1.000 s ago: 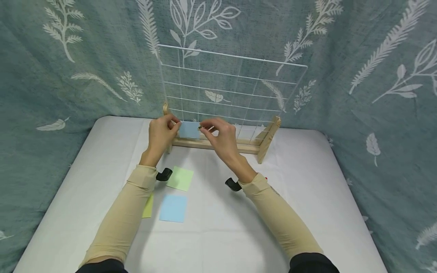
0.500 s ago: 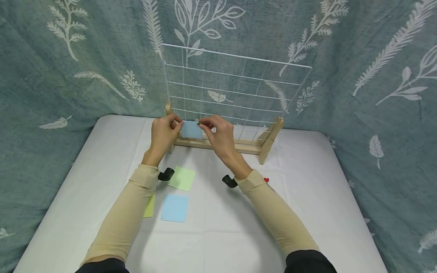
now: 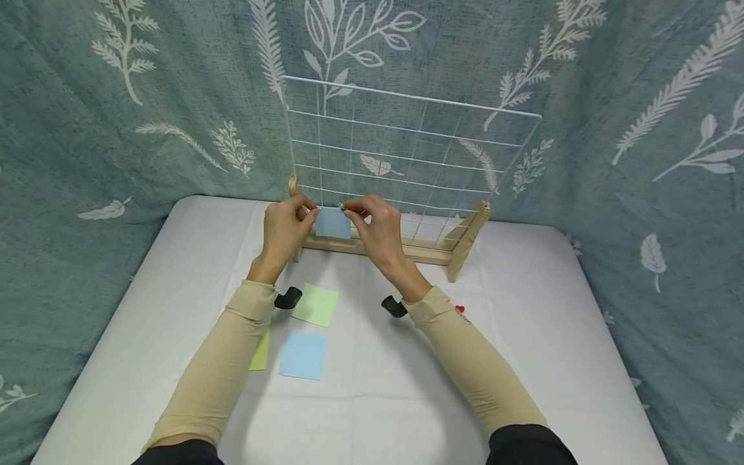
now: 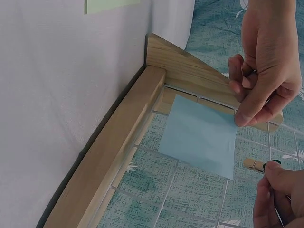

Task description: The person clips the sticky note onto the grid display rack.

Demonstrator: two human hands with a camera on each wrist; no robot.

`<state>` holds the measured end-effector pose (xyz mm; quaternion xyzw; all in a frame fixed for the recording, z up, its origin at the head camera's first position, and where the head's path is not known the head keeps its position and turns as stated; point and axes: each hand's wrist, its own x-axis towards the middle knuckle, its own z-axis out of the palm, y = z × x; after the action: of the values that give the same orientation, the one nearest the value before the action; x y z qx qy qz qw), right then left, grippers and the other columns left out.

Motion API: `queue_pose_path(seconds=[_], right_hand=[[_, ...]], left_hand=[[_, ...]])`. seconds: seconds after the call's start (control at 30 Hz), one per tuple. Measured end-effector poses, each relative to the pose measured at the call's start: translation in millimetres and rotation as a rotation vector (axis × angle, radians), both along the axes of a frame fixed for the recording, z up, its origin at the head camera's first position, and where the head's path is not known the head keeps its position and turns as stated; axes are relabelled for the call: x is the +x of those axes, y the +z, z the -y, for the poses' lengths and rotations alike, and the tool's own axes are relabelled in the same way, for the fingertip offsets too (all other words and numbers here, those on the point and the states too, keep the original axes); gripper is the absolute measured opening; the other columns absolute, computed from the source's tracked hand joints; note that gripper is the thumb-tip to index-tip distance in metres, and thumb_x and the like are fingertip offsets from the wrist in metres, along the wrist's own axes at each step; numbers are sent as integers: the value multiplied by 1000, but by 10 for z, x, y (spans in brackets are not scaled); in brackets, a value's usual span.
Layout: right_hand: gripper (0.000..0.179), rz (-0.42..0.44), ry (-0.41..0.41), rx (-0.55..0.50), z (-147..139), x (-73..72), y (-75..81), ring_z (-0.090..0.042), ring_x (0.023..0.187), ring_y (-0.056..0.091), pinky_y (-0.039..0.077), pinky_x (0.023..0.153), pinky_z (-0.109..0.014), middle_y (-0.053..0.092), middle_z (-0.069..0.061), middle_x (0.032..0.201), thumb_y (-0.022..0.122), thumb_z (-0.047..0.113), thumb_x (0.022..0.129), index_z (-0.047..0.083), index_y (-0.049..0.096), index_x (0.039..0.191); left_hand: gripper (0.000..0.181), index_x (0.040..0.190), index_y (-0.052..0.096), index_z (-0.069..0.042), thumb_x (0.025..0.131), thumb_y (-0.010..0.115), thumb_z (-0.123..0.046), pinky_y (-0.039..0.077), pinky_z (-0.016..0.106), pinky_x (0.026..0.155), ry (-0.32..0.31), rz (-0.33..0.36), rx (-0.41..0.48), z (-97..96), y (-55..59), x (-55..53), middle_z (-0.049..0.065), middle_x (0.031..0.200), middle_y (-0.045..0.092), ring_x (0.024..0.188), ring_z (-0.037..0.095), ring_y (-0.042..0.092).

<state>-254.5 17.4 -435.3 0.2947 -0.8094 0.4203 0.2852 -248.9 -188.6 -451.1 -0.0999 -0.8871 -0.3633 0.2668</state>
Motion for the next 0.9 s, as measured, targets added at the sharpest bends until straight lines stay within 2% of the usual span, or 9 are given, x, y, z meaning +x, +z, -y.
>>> queue_pose_path(seconds=[0.13,0.5,0.9], right_hand=[[10,-2,1,2,4,-18,2,-24,80,73,61,73,-33,75,-12,93,80,6,92,1,79,100],[9,-21,-17,19,37,-36,5,-24,79,74,61,72,-32,76,-12,92,81,5,90,1,79,98],[6,-67,-82,53,89,-57,-19,-20,74,74,60,63,-30,77,-8,86,84,8,88,4,82,93]], left_hand=[[7,92,79,-1,95,78,-8,41,33,51,1,-5,2,-5,5,1,9,56,63,45,12,47],[8,91,78,-2,95,78,-9,41,35,52,-2,-8,1,-3,14,2,10,57,63,47,23,55],[7,91,79,-2,94,78,-8,41,34,51,4,-9,6,-2,1,-8,9,56,63,46,18,52]])
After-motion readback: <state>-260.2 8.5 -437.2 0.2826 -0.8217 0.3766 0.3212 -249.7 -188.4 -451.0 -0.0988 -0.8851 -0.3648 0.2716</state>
